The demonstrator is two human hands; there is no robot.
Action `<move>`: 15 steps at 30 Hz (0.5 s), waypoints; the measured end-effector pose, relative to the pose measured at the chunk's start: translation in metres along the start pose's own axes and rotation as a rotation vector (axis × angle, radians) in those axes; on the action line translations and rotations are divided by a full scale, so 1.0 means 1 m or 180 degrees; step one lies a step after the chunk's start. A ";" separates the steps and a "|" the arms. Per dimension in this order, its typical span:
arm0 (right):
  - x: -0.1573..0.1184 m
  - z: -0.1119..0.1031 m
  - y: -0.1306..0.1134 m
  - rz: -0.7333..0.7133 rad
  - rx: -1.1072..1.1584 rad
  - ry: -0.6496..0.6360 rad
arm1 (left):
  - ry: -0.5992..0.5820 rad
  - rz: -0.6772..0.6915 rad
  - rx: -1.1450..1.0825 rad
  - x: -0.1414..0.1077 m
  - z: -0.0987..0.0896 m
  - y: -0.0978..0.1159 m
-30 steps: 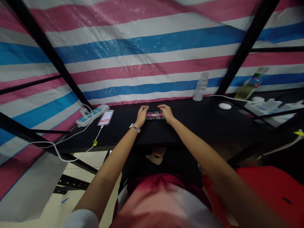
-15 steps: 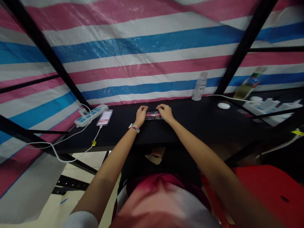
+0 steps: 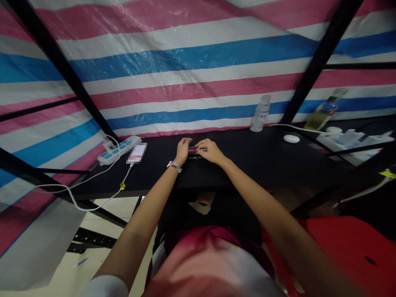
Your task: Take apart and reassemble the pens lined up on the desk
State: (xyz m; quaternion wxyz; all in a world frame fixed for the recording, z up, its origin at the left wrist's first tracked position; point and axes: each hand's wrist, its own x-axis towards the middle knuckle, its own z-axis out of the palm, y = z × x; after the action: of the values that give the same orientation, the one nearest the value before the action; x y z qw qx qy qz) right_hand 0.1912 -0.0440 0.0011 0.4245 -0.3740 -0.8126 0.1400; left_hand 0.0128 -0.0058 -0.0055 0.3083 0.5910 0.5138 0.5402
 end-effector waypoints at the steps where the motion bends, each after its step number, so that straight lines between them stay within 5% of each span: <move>1: 0.000 0.000 0.001 -0.0018 -0.0044 -0.0003 | 0.0009 -0.0001 0.0013 0.000 0.000 0.000; 7: -0.002 0.001 0.008 -0.0185 -0.0358 -0.0506 | 0.0059 0.0194 0.0211 -0.006 -0.003 0.005; 15: -0.001 0.001 0.013 -0.0108 -0.0449 -0.0588 | -0.0001 0.0933 0.0832 -0.016 -0.007 0.015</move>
State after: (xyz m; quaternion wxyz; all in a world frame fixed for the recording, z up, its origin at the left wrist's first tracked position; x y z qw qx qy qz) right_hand 0.1972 -0.0352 -0.0073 0.3227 -0.3747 -0.8623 0.1092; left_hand 0.0117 -0.0262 0.0050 0.1471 0.6945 0.4880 0.5078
